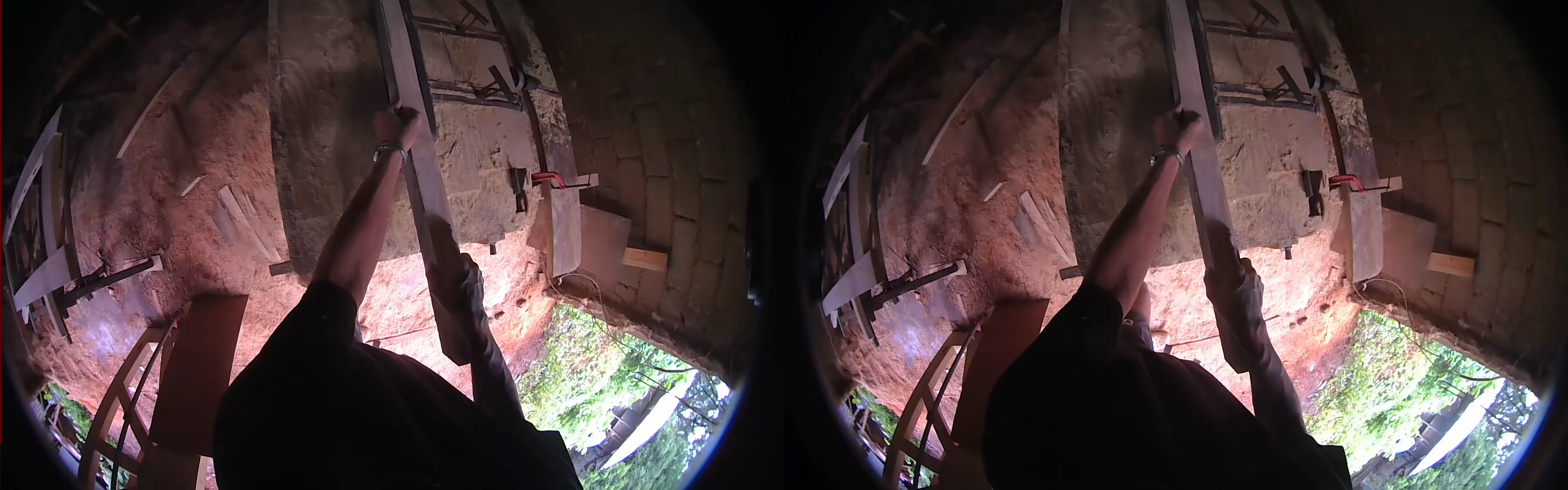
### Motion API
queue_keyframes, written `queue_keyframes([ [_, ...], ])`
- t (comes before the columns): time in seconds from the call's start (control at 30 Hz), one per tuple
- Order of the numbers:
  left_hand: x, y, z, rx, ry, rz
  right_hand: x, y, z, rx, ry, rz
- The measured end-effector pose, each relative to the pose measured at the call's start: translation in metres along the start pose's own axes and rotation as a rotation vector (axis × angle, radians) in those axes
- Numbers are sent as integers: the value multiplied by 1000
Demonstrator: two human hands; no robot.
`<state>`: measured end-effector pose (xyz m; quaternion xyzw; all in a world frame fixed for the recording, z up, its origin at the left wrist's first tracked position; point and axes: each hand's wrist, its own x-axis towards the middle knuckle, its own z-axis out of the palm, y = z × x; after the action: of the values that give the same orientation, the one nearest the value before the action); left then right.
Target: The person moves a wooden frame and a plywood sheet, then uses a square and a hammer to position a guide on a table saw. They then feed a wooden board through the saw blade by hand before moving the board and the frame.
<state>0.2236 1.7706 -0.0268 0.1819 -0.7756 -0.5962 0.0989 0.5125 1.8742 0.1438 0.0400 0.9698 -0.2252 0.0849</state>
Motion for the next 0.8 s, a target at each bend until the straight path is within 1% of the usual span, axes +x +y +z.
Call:
queue_keyframes([
  [0.13,11,-17,11,-63,12,-1,9,-1,3,9,-13,45],
  [0.2,15,-12,10,-82,5,0,15,-5,1,-2,-22,56],
  [0.3,22,-5,6,-84,-3,-9,23,-3,6,-8,5,3],
  [0.37,28,-1,7,-84,5,-34,28,-3,8,-42,-18,37],
  [0.47,37,-4,10,-60,32,43,37,1,13,-49,-31,51],
  [0.53,32,-7,6,-48,-50,43,36,12,21,-37,-11,45],
  [0.57,25,-10,6,-42,-89,40,34,24,27,-32,11,35],
  [0.6,12,-20,8,-132,-169,-9,39,33,31,-22,37,15],
  [0.67,-55,-8,-17,-256,-176,-37,38,40,33,-21,52,28],
  [0.7,-86,13,-44,-225,-176,66,39,39,32,-20,60,24],
  [0.73,-110,38,-63,-99,-110,71,38,39,31,-22,67,18],
  [0.8,-115,42,-66,-96,-104,63,38,39,31,-26,77,11],
])
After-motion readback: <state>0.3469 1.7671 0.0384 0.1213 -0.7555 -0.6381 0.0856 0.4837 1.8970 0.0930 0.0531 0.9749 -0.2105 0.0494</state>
